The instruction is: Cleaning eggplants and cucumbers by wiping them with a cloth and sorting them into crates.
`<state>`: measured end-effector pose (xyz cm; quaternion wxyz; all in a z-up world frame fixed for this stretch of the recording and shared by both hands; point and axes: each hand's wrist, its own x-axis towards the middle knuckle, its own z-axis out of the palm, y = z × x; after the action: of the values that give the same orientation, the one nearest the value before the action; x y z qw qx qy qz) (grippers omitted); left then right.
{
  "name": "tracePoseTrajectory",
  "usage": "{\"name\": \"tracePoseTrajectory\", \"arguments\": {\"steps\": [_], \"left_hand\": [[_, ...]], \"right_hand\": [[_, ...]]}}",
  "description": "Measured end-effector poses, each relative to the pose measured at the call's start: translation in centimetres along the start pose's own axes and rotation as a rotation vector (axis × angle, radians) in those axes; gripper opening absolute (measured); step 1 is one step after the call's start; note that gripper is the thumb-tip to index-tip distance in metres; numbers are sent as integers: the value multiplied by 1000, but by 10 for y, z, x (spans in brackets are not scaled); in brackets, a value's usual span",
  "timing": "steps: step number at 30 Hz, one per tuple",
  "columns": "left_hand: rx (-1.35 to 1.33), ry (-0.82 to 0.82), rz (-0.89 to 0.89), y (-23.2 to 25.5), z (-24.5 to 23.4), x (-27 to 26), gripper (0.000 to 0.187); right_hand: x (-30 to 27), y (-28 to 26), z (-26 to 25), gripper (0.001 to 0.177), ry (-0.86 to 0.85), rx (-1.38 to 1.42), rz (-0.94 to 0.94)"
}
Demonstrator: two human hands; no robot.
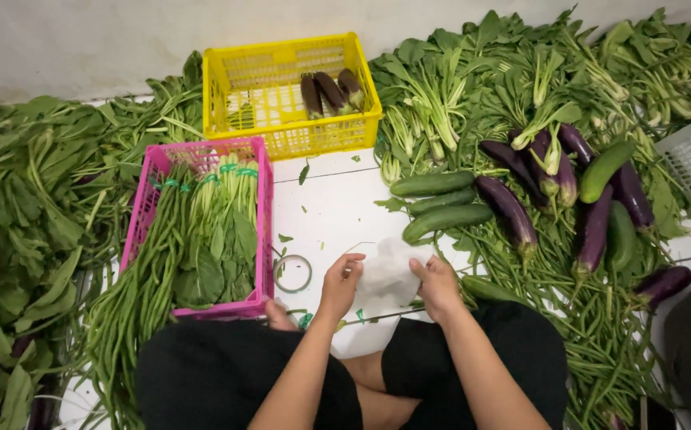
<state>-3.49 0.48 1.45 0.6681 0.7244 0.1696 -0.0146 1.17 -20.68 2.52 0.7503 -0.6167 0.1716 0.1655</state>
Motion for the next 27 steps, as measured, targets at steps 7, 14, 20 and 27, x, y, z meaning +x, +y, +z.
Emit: {"name": "tracePoseTrajectory", "arguments": {"steps": [7,14,20,27], "left_hand": [[332,-58,-39,29,-5,-11,27],[543,-113,-30,54,0,4,30],[652,-126,260,78,42,76,29],[1052,-171,630,89,123,200,31]], "right_hand": [[28,-6,-14,37,72,-218,81],[54,0,-4,46,-30,-776,134],[70,-6,5,58,-214,-1015,148],[76,-17,6,60,-362,-949,192]]}}
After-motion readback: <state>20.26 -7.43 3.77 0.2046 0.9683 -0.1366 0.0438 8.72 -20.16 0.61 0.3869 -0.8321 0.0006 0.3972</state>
